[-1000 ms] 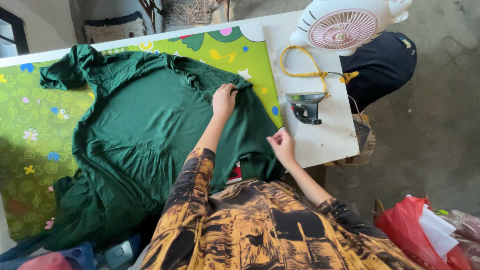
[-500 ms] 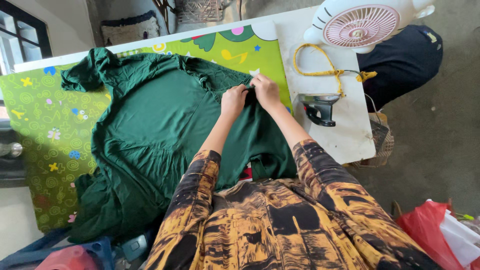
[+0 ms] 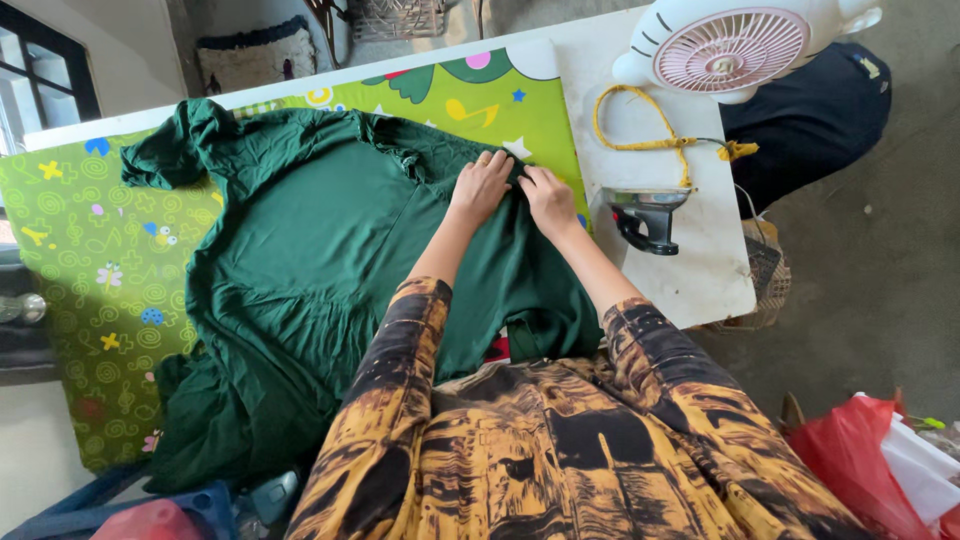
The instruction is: The person irons a dark green dress laid out on a patterned ironing board. They repeatedly smooth the fabric with their hands and move the iron across the bodice and sleeves, adjusting the garment's position several times.
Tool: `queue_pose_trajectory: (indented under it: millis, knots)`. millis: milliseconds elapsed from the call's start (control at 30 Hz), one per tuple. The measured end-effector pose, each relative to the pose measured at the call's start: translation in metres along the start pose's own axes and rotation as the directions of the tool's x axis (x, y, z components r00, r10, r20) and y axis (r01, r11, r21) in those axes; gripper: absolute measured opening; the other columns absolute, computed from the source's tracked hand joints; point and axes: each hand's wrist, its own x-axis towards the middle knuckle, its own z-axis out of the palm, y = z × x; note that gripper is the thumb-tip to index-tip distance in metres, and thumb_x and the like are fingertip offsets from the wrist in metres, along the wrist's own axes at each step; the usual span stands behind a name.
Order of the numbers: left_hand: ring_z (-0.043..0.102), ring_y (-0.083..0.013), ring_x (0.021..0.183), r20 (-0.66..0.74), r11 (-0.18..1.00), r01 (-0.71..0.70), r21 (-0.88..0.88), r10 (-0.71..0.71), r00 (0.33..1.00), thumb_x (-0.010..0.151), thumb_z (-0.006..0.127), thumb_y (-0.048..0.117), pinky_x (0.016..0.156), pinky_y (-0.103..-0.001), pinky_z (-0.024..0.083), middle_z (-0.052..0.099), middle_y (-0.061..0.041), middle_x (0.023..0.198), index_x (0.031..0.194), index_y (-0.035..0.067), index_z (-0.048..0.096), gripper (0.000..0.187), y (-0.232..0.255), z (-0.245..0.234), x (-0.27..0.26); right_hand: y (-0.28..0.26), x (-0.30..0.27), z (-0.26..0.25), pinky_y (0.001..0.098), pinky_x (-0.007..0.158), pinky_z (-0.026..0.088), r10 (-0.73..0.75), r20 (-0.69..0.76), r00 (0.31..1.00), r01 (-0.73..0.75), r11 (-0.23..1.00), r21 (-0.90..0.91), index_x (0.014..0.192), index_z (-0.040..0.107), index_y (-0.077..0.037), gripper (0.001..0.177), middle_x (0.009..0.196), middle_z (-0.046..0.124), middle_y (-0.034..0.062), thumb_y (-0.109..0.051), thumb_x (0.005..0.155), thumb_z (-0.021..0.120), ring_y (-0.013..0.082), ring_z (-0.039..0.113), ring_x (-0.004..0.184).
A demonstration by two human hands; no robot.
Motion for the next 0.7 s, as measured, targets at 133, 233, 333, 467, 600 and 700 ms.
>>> queue_pose_trajectory:
  millis: [133,233,333,467,600,700]
  knots:
    - [0.049,-0.0315,0.141,-0.045,0.999,-0.035,0.030,0.037,0.998,0.089,0.079,0.035,0.112,-0.049,0.043,0.057,-0.009,0.148,0.152,0.013,0.058,0.071,0.000,-0.009,-0.007,0.009,-0.004,-0.003,0.0414,0.096,0.060,0.044,-0.016,0.999,-0.044,0.999,-0.016,0.115,0.078,-0.001,0.020,0.128,0.075,0.0136,-0.006,0.100,0.068,0.0311,0.072,0.119]
    - [0.045,-0.0318,0.147,-0.098,0.991,-0.041,0.124,0.053,0.994,0.092,0.077,0.034,0.117,-0.056,0.037,0.053,-0.009,0.155,0.158,0.014,0.055,0.072,0.003,-0.006,-0.018,-0.002,-0.006,-0.011,0.0469,0.109,0.055,0.024,-0.069,0.997,-0.028,0.998,-0.053,0.118,0.078,0.000,0.021,0.128,0.074,0.0157,-0.008,0.101,0.067,0.0365,0.068,0.124]
    - [0.041,-0.0392,0.148,-0.151,0.992,-0.091,0.092,0.104,0.983,0.091,0.074,0.029,0.119,-0.059,0.033,0.051,-0.015,0.155,0.152,0.021,0.060,0.063,0.005,-0.006,-0.028,-0.019,-0.007,-0.035,0.0491,0.111,0.051,0.001,-0.032,0.999,-0.003,0.998,-0.059,0.125,0.074,-0.001,0.031,0.132,0.072,0.0165,-0.004,0.096,0.064,0.0389,0.064,0.126]
    - [0.053,-0.0323,0.139,-0.189,0.975,-0.116,0.191,0.152,0.970,0.090,0.069,0.016,0.115,-0.050,0.043,0.060,-0.010,0.143,0.141,0.018,0.068,0.051,-0.002,-0.003,-0.040,-0.049,-0.016,-0.051,0.0521,0.094,0.050,0.262,0.009,0.965,-0.262,0.961,0.089,0.121,0.068,0.000,0.035,0.115,0.065,0.0214,-0.009,0.088,0.069,0.0425,0.061,0.111]
    - [0.060,-0.0287,0.123,-0.159,0.978,-0.154,0.142,0.176,0.971,0.092,0.067,0.012,0.102,-0.044,0.049,0.064,-0.007,0.127,0.131,0.016,0.070,0.040,-0.013,0.001,-0.051,-0.036,-0.036,-0.030,0.0503,0.093,0.050,0.274,0.016,0.962,-0.274,0.962,-0.020,0.117,0.067,-0.006,0.027,0.110,0.063,0.0160,0.000,0.090,0.069,0.0390,0.061,0.110]
    - [0.060,-0.0285,0.123,-0.154,0.976,-0.175,0.126,0.194,0.969,0.092,0.067,0.011,0.102,-0.044,0.049,0.064,-0.007,0.127,0.129,0.015,0.070,0.037,-0.017,-0.008,-0.056,-0.014,-0.037,-0.017,0.0491,0.096,0.051,0.284,0.029,0.958,-0.282,0.957,-0.063,0.110,0.065,-0.009,0.023,0.110,0.062,0.0135,0.003,0.091,0.070,0.0372,0.062,0.112]
